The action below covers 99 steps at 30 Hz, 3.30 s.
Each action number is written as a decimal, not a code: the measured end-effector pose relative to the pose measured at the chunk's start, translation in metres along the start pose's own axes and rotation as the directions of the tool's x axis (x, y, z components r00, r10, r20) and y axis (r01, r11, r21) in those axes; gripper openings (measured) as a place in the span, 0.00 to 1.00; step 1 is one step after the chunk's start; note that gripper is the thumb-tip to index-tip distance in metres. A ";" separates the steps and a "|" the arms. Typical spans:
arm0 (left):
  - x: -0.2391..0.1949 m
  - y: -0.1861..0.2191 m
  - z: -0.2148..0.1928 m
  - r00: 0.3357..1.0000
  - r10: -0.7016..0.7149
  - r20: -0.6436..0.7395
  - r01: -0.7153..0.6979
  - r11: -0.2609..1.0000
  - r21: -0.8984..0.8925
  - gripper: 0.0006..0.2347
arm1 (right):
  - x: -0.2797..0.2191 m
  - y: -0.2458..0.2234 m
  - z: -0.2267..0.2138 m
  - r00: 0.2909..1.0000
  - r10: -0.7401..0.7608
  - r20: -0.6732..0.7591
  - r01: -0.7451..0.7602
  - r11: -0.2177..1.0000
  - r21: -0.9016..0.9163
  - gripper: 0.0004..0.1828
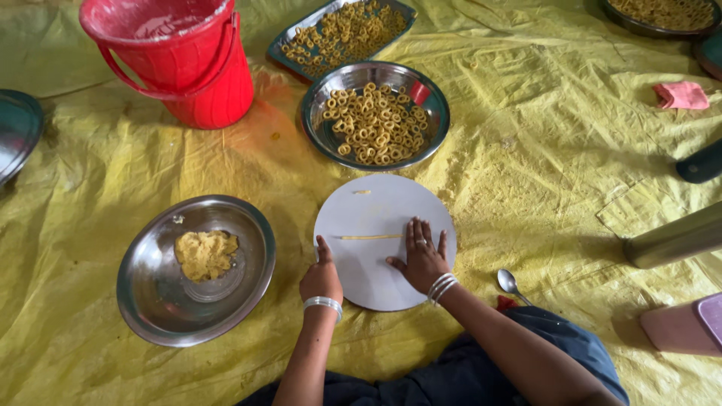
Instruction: The person sits on a yellow tarp and rolls small pieces of dough into thin ropes on a white board. They then join the ends to form rings and place them into a metal bowl. The person repeats this process, occasionally kneading the dough mass.
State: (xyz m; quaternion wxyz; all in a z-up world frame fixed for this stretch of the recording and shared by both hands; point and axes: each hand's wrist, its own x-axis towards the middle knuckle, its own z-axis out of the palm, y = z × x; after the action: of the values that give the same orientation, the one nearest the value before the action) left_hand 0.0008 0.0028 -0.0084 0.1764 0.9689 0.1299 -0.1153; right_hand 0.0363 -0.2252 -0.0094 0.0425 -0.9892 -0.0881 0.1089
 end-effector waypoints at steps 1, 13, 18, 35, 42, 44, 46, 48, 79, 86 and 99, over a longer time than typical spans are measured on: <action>0.000 0.001 -0.003 0.999 -0.020 0.040 0.020 1.000 0.000 0.37 | 0.011 0.002 -0.003 0.999 -0.009 -0.037 0.008 1.000 -0.004 0.58; 0.005 -0.003 0.007 0.997 0.067 -0.043 -0.064 0.996 0.055 0.29 | -0.053 -0.020 -0.017 0.952 0.015 0.305 0.070 0.961 -0.267 0.59; 0.003 -0.003 0.010 1.000 0.023 0.021 -0.024 0.998 0.052 0.26 | -0.018 -0.015 -0.025 0.995 0.004 0.104 0.008 0.994 -0.110 0.59; 0.007 -0.012 0.015 0.980 0.106 -0.167 -0.113 0.993 -0.032 0.24 | -0.021 -0.040 -0.002 0.915 -0.396 -0.077 0.393 0.918 -0.052 0.52; 0.003 -0.006 0.004 0.999 0.044 0.001 -0.044 0.999 0.016 0.26 | -0.038 -0.045 0.003 0.934 -0.356 -0.015 0.351 0.927 -0.135 0.53; 0.001 -0.001 0.005 0.999 0.050 -0.012 -0.049 0.998 0.031 0.24 | -0.021 -0.044 -0.002 0.955 -0.297 0.016 0.297 0.950 -0.100 0.55; -0.005 0.009 0.010 0.981 0.089 -0.171 -0.059 0.983 0.173 0.22 | -0.012 -0.037 -0.005 0.942 -0.336 -0.014 0.334 0.941 -0.060 0.52; -0.008 0.020 0.017 0.950 0.167 -0.262 -0.117 0.973 0.198 0.26 | -0.006 -0.026 -0.008 0.939 -0.335 -0.081 0.332 0.942 -0.053 0.51; -0.018 0.037 0.029 0.898 0.410 -0.160 -0.389 0.910 0.147 0.43 | -0.001 0.037 -0.024 0.993 0.095 0.066 -0.101 0.990 0.095 0.47; -0.024 0.045 0.035 0.932 0.278 -0.231 -0.254 0.958 0.131 0.42 | -0.003 0.035 -0.025 0.991 0.107 0.077 -0.114 0.990 0.088 0.46; 0.018 0.044 0.016 0.930 0.348 -0.117 -0.317 0.922 0.221 0.42 | -0.002 0.032 -0.026 0.992 0.087 0.090 -0.096 0.990 0.100 0.45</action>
State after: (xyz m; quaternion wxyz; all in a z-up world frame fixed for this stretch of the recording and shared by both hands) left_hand 0.0277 -0.0394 -0.0143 0.0855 0.9955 -0.0358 -0.0206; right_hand 0.0456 -0.2589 0.0135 0.0853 -0.9831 -0.0384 0.1574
